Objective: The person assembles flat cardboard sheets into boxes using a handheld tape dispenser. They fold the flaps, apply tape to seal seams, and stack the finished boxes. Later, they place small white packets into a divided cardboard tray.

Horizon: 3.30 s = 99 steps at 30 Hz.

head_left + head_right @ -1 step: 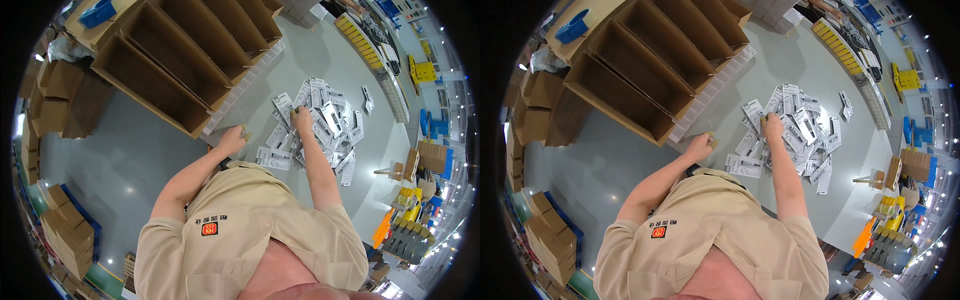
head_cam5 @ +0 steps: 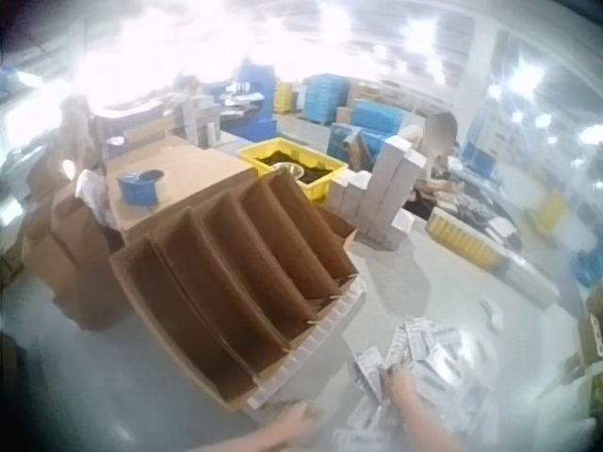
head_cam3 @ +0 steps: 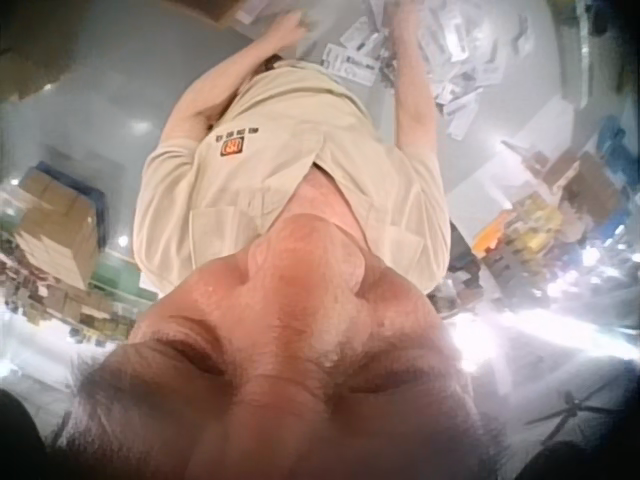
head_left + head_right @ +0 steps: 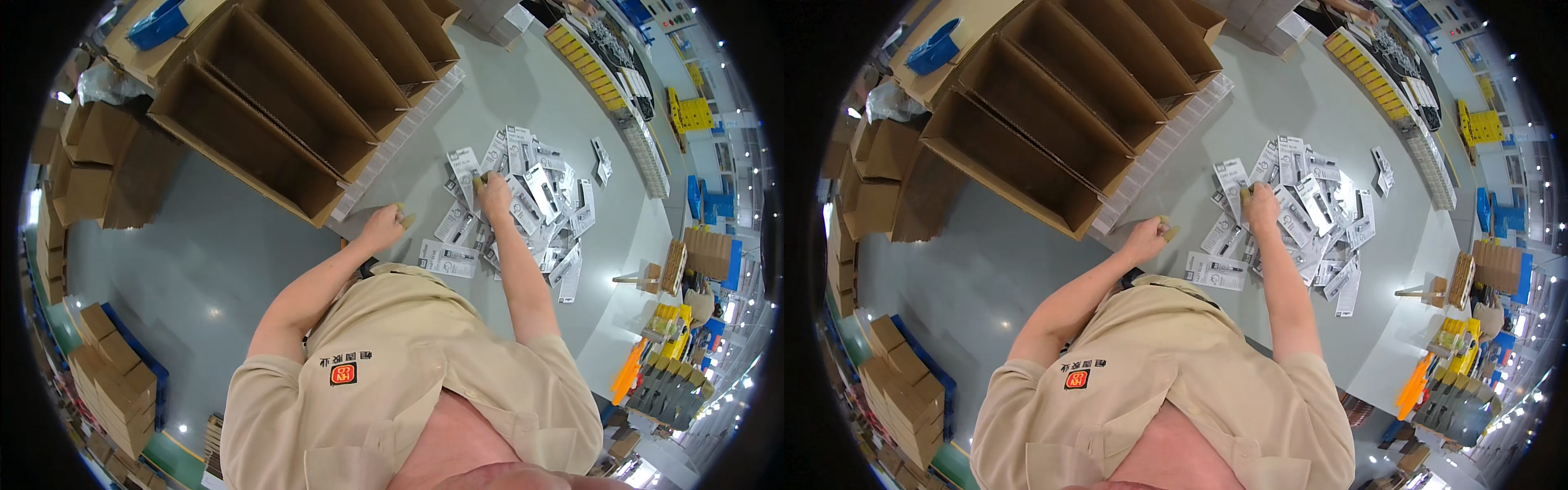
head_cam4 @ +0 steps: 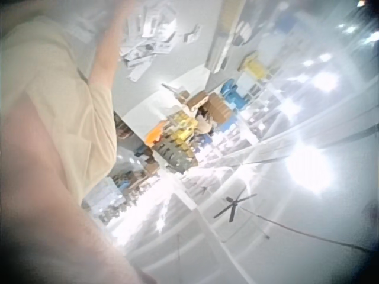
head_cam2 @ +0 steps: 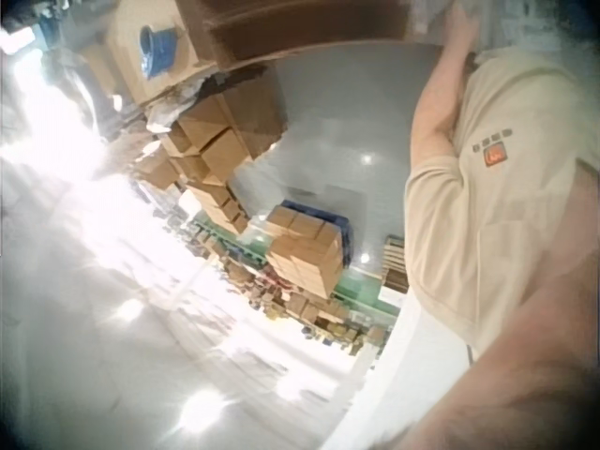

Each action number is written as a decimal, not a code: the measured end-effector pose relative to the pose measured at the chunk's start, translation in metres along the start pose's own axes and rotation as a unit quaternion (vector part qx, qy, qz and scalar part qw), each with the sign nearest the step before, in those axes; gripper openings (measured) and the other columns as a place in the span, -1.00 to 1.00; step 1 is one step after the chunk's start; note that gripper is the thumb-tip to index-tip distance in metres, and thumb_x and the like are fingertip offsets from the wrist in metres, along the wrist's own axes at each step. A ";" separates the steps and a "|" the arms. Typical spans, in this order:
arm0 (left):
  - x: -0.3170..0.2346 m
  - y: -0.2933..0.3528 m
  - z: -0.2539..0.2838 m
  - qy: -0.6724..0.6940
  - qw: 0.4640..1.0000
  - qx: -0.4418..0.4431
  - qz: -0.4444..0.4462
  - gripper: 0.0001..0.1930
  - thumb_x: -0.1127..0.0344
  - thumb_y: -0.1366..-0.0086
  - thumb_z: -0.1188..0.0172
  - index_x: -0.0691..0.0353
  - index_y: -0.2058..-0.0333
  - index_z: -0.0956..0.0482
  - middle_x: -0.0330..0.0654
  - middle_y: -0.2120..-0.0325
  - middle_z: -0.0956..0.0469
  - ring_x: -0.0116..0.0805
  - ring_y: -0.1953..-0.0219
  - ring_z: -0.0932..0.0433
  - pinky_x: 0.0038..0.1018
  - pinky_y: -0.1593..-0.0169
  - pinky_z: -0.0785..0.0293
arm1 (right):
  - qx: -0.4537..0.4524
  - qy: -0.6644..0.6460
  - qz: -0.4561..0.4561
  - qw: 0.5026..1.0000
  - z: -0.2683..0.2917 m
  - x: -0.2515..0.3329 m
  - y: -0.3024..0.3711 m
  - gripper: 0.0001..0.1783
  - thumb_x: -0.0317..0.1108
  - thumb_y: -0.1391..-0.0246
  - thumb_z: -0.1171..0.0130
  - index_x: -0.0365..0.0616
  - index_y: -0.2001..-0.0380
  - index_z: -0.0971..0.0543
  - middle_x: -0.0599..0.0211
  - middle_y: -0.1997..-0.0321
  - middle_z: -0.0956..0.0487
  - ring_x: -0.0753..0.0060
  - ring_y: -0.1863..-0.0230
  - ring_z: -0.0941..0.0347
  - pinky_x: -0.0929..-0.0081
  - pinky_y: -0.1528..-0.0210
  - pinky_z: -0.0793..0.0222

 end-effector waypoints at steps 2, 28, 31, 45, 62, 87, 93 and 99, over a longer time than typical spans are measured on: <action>-0.017 -0.010 -0.013 0.121 0.992 0.007 0.016 -0.62 0.18 -0.30 -0.17 0.31 0.02 -0.53 -0.11 0.14 -0.56 -0.21 0.10 -0.51 -0.29 0.04 -0.46 | -0.006 -0.081 0.021 0.996 0.006 0.014 0.009 -0.66 -0.14 -0.09 -0.33 -0.25 0.32 -0.64 -0.03 0.18 -0.64 -0.12 0.15 -0.57 0.06 0.09 -0.46; 0.011 0.016 0.000 0.126 0.985 0.109 0.040 -0.42 0.03 -0.29 -0.33 0.38 -0.09 -0.44 -0.02 0.04 -0.62 -0.20 0.06 -0.61 -0.30 0.02 -0.52 | 0.093 -0.572 0.035 0.814 0.075 0.235 0.005 -0.73 -0.28 -0.22 -0.30 -0.33 0.24 -0.63 0.25 0.45 -0.66 0.54 0.49 -0.56 0.52 0.45 -0.43; 0.018 0.014 0.001 0.030 0.995 0.094 -0.011 -0.48 0.04 -0.28 -0.32 0.39 0.02 -0.50 0.02 0.15 -0.65 -0.15 0.15 -0.63 -0.29 0.08 -0.53 | 0.046 -0.485 0.023 0.873 0.049 0.211 0.005 -0.74 -0.30 -0.23 -0.28 -0.33 0.20 -0.63 0.24 0.40 -0.68 0.49 0.41 -0.64 0.55 0.43 -0.49; -0.040 -0.029 -0.061 -0.117 0.980 0.133 -0.088 -0.56 0.17 -0.26 -0.25 0.35 0.00 -0.49 0.15 0.07 -0.58 0.17 -0.02 -0.52 -0.09 -0.01 -0.45 | 0.055 -0.048 0.071 0.995 -0.019 -0.051 0.154 -0.66 -0.30 -0.05 -0.37 -0.15 0.11 -0.62 0.17 0.02 -0.59 0.03 0.26 -0.59 0.16 0.20 -0.51; -0.055 0.019 -0.009 -0.048 0.978 0.151 -0.137 -0.73 0.36 -0.36 -0.02 0.38 0.06 -0.54 0.12 0.22 -0.62 0.14 0.10 -0.57 -0.17 0.02 -0.46 | -0.116 -0.186 0.153 0.964 0.084 0.073 0.135 -0.61 -0.30 0.02 -0.45 -0.27 0.16 -0.60 0.06 0.10 -0.58 0.01 0.21 -0.56 0.30 0.18 -0.50; 0.049 0.045 0.110 -0.036 0.993 0.083 -0.081 -0.56 0.30 -0.29 -0.13 0.46 -0.07 -0.41 0.23 -0.08 -0.47 0.17 -0.18 -0.42 -0.14 -0.21 -0.37 | 0.095 -0.381 0.059 0.918 -0.016 0.243 0.098 -0.63 -0.33 -0.29 -0.21 -0.37 -0.06 -0.52 0.11 0.18 -0.68 0.46 0.28 -0.64 0.52 0.26 -0.55; 0.045 0.021 0.104 -0.074 0.985 0.132 -0.080 -0.51 0.19 -0.32 -0.15 0.44 -0.10 -0.41 0.20 -0.10 -0.48 0.16 -0.16 -0.44 -0.15 -0.19 -0.37 | -0.071 -0.037 0.041 0.996 -0.039 0.119 0.022 -0.60 -0.26 -0.11 -0.34 -0.26 0.03 -0.60 0.02 0.11 -0.63 -0.01 0.14 -0.60 0.20 0.10 -0.51; 0.053 -0.020 0.073 -0.078 0.982 0.167 -0.051 -0.44 0.06 -0.34 -0.20 0.41 -0.13 -0.40 0.18 -0.13 -0.47 0.06 -0.15 -0.48 -0.21 -0.18 -0.39 | 0.051 0.062 -0.001 0.997 -0.065 0.069 -0.032 -0.68 -0.16 -0.12 -0.30 -0.16 0.18 -0.60 0.03 0.12 -0.59 -0.16 0.12 -0.56 0.02 0.10 -0.49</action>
Point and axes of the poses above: each hand's wrist, its own y-axis away from the middle knuckle, its own z-axis out of the back of the hand, x = y × z, the point moved 4 cm from there along -y, towards the middle knuckle
